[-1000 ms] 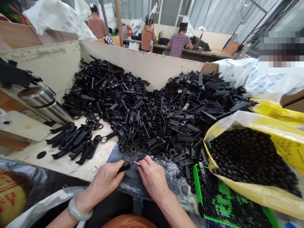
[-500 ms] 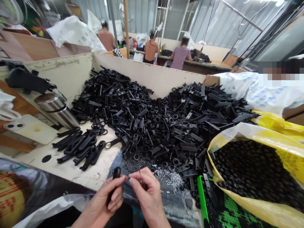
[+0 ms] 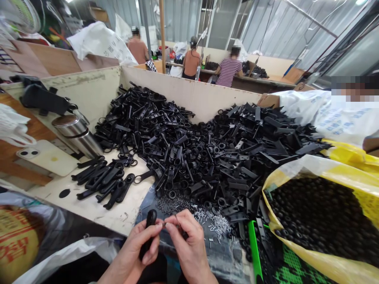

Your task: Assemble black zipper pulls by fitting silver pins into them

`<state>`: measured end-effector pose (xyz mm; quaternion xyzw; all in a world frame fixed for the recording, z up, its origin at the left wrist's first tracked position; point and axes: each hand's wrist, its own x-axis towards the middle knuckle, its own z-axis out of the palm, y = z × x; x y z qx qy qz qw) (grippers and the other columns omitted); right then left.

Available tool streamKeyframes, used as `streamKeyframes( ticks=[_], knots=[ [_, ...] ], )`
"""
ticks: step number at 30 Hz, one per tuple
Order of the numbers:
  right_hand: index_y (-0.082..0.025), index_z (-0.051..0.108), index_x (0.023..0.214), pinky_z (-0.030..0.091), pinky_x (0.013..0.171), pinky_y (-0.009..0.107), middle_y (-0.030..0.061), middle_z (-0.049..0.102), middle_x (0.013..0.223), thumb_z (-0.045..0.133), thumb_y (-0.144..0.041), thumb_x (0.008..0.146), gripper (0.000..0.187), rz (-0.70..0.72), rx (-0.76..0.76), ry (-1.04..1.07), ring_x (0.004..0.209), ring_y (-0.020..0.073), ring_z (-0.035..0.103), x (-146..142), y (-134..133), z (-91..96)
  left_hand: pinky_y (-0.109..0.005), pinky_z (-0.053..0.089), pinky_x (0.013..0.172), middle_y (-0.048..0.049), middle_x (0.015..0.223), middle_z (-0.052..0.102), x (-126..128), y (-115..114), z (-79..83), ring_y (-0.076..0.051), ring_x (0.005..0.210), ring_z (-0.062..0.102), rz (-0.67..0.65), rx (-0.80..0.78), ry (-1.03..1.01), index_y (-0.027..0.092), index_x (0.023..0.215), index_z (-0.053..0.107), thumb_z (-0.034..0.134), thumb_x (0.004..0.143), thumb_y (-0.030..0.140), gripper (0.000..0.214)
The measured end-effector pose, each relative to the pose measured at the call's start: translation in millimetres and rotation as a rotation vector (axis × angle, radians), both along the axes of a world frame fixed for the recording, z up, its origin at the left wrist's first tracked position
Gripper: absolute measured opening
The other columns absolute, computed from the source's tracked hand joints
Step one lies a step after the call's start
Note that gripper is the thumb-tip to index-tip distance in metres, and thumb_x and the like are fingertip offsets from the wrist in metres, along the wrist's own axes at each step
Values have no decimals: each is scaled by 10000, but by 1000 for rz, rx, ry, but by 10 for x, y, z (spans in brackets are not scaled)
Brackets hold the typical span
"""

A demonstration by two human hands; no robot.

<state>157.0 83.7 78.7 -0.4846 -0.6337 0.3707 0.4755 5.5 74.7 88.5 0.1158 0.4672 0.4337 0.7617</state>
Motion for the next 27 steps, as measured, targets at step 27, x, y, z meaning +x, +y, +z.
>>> streamKeyframes(
  ticks=[27],
  knots=[
    [-213,734,882,438,475,227,1,619,736,646,-282,932,122,-11,-62,-142,522,126,529,132,-39,-92,-205,239,460,67,520,533,179,10,37,-46,411,363,-43,-82,-17,175,735,615,823,729,387,297]
  ],
)
